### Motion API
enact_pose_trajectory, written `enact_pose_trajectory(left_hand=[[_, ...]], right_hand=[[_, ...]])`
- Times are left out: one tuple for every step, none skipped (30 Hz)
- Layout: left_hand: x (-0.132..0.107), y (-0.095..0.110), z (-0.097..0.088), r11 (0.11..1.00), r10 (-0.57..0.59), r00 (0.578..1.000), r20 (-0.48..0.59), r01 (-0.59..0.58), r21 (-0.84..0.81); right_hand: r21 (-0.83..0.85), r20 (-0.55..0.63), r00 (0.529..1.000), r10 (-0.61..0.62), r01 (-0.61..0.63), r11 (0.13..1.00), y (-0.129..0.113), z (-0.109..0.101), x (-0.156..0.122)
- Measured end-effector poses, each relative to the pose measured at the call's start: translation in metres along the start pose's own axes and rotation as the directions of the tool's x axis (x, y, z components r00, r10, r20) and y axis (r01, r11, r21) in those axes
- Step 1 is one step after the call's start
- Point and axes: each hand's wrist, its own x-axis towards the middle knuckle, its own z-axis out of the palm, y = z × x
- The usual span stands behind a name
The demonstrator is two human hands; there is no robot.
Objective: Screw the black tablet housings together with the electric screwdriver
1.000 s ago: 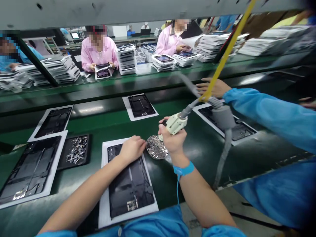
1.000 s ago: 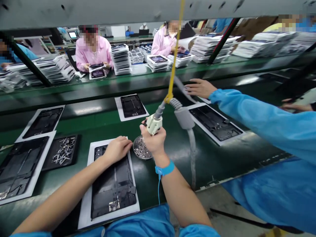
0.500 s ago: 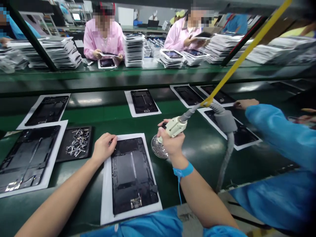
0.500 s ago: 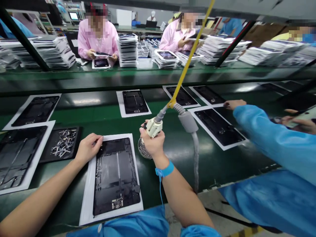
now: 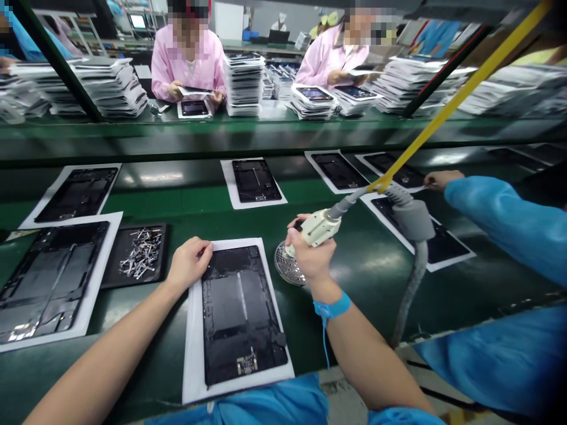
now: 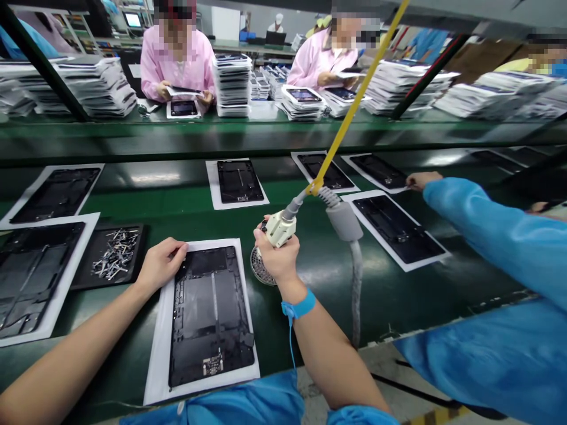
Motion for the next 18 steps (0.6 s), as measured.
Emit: enact_pose_trajectory(left_hand=[[0.000,-0.001,0.000,1.000,0.002,1.000,0.002,-0.002,-0.004],[0.001,-0.002,0.000,1.000,0.004,1.000,0.004,-0.004,-0.007],[0.001,-0.004,0.000,1.000,0.007,1.000,0.006,-0.007,-0.011],[0.002,-0.006,0.001,1.000,0.010,1.000,0.006,-0.010,-0.014],[0.002,-0.008,0.002,1.000,0.014,1.000,0.003,-0.014,-0.016],[0.001,-0.008,0.003,1.000,0.016,1.000,-0.002,-0.016,-0.015],[0.000,-0.007,0.003,1.000,0.017,1.000,-0.009,-0.017,-0.012],[-0.002,-0.005,0.004,1.000,0.020,1.000,-0.016,-0.020,-0.009],[-0.004,-0.001,0.003,1.000,0.023,1.000,-0.021,-0.023,-0.003],[-0.005,0.002,0.002,1.000,0.026,0.999,-0.022,-0.026,0.006],[-0.006,0.005,0.001,0.999,0.036,0.999,-0.020,-0.036,0.013],[-0.005,0.005,-0.002,0.999,0.034,0.999,-0.005,-0.034,0.030],[-0.003,0.003,-0.008,0.997,0.035,0.999,0.013,-0.036,0.069],[0.001,-0.001,-0.016,0.992,0.022,0.999,0.048,-0.028,0.122],[0.005,-0.008,-0.028,0.984,-0.012,0.996,0.086,-0.004,0.178],[0.009,-0.016,-0.043,0.970,-0.064,0.991,0.116,0.035,0.240],[0.013,-0.026,-0.061,0.949,-0.131,0.981,0.140,0.084,0.303],[0.017,-0.036,-0.080,0.920,-0.205,0.967,0.154,0.137,0.366]], right_hand=[[-0.009,0.001,1.000,-0.004,0.004,1.000,0.000,0.000,0.000],[-0.021,0.001,1.000,-0.007,0.007,1.000,0.001,0.000,0.001],[-0.031,0.000,1.000,-0.009,0.009,0.999,0.001,0.000,0.001],[-0.041,0.000,1.000,-0.007,0.007,0.999,0.001,0.001,0.002],[-0.047,0.002,1.000,-0.004,0.004,0.999,0.000,0.002,0.002],[-0.052,0.000,1.000,0.001,-0.001,0.999,-0.001,0.002,0.002],[-0.059,-0.006,1.000,0.004,-0.005,0.998,-0.003,0.003,0.001],[-0.065,-0.017,1.000,0.007,-0.008,0.998,-0.006,0.003,0.000],[-0.078,-0.038,0.999,0.007,-0.010,0.997,-0.010,0.004,-0.001],[-0.096,-0.059,0.998,0.002,-0.008,0.995,-0.013,0.003,-0.002],[-0.108,-0.094,0.996,-0.007,-0.003,0.994,-0.015,0.003,-0.003],[-0.124,-0.111,0.994,-0.020,0.006,0.992,-0.016,0.002,-0.002],[-0.146,-0.123,0.991,-0.049,0.031,0.989,-0.016,0.001,-0.002],[-0.165,-0.133,0.988,-0.082,0.059,0.984,-0.015,0.001,-0.001],[-0.166,-0.147,0.983,-0.112,0.087,0.982,-0.015,0.001,0.000],[-0.162,-0.153,0.979,-0.133,0.107,0.981,-0.014,0.001,0.001],[-0.156,-0.156,0.976,-0.152,0.127,0.980,-0.015,0.002,0.001],[-0.147,-0.155,0.974,-0.163,0.141,0.979,-0.016,0.002,0.001]])
